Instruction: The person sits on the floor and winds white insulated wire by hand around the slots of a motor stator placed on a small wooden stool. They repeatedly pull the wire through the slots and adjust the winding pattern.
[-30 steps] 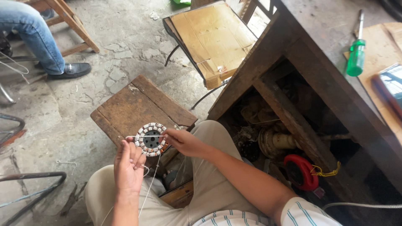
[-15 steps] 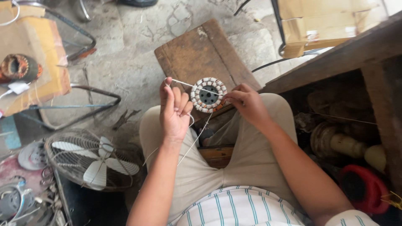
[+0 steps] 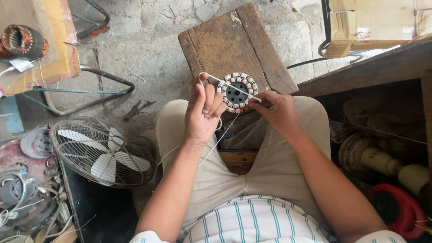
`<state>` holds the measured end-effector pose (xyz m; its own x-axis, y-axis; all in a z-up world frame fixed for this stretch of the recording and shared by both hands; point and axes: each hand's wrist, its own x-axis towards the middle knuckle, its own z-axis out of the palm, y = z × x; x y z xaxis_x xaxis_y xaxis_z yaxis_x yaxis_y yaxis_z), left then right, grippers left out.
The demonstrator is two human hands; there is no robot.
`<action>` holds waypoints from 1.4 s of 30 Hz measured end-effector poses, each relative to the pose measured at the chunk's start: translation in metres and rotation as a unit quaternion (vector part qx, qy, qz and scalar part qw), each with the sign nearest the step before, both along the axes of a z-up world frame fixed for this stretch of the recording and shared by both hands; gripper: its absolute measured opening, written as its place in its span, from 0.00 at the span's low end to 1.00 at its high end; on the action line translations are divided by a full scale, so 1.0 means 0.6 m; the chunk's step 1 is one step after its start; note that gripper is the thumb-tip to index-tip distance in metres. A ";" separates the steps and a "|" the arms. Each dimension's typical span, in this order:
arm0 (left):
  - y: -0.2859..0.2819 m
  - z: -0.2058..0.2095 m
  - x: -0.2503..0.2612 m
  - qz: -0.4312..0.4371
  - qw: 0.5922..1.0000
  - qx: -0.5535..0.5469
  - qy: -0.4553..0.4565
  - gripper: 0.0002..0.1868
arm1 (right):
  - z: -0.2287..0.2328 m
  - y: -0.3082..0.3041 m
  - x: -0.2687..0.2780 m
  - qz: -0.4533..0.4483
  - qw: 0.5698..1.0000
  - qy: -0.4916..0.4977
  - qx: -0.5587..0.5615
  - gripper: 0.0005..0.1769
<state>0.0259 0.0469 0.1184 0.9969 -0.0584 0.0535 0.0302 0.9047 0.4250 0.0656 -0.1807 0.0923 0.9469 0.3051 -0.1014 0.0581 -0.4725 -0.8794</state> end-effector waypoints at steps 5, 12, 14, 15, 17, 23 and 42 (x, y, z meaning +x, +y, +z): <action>-0.001 0.004 -0.003 -0.014 1.000 0.007 0.007 0.14 | 0.014 0.012 -0.010 0.053 0.991 -0.101 -0.066 0.09; -0.004 0.005 -0.004 -0.020 1.000 0.009 0.006 0.16 | 0.021 0.020 -0.015 0.116 0.960 -0.226 -0.120 0.07; -0.004 0.004 -0.002 -0.022 1.000 0.007 0.000 0.16 | 0.021 0.021 -0.015 0.129 0.954 -0.243 -0.122 0.07; -0.004 0.004 -0.002 -0.022 1.000 0.006 -0.003 0.16 | 0.021 0.022 -0.015 0.136 0.950 -0.253 -0.119 0.07; -0.004 0.003 -0.001 -0.024 1.000 0.006 -0.008 0.16 | 0.018 0.024 -0.015 0.150 0.946 -0.263 -0.113 0.06; -0.006 0.002 -0.002 -0.026 1.000 0.014 0.009 0.16 | -0.002 0.026 -0.013 0.152 0.959 -0.221 -0.091 0.07; -0.004 0.001 0.002 -0.021 0.999 0.020 0.017 0.16 | -0.018 0.015 -0.044 0.010 0.987 -0.072 -0.145 0.09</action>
<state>0.0272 0.0446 0.1188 0.9947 -0.1012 0.0160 0.0826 0.8851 0.4580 0.0393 -0.1717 0.0813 0.9522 0.3009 -0.0525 0.1836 -0.7012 -0.6889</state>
